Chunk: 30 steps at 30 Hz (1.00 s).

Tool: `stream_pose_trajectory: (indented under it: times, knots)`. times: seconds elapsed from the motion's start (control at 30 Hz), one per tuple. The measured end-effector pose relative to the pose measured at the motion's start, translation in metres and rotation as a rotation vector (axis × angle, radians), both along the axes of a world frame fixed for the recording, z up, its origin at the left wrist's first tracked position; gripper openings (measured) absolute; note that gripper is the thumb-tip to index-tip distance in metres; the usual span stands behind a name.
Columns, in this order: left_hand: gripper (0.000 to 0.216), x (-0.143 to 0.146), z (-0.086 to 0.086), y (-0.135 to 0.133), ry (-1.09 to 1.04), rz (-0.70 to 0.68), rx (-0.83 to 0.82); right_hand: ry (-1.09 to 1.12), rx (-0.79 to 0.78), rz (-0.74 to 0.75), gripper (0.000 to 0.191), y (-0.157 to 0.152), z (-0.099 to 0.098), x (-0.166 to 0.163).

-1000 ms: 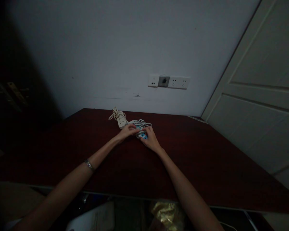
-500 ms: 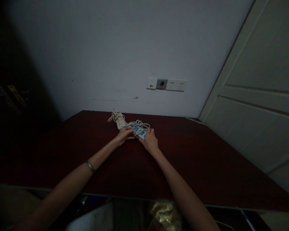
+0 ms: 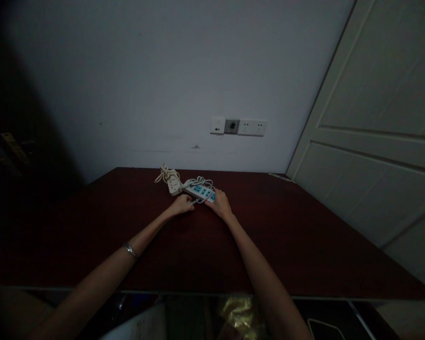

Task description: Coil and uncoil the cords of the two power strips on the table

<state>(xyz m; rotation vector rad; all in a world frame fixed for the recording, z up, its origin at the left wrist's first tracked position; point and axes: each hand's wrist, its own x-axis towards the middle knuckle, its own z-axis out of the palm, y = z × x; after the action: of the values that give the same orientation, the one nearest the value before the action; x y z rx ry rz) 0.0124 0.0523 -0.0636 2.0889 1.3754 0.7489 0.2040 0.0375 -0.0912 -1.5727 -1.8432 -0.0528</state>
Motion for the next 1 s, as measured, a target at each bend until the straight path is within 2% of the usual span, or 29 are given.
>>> stream_pose_trajectory:
  times: [0.1,0.37,0.7,1.0]
  knots:
    - [0.010,0.003,-0.004,-0.005,0.046,0.010,0.033,-0.006,-0.005,0.030,0.052,0.003,-0.005,0.002]
    - [0.012,0.005,-0.005,-0.014,0.079,0.064,0.092,0.060,0.011,0.066,0.050,0.014,-0.005,0.004]
    - [0.037,0.012,0.001,-0.017,-0.116,0.071,-0.107,0.211,-0.050,0.090,0.055,0.036,-0.002,0.010]
    - [0.025,0.020,0.013,-0.030,-0.304,0.088,-0.062,0.281,-0.122,0.108,0.059,0.044,0.001,0.022]
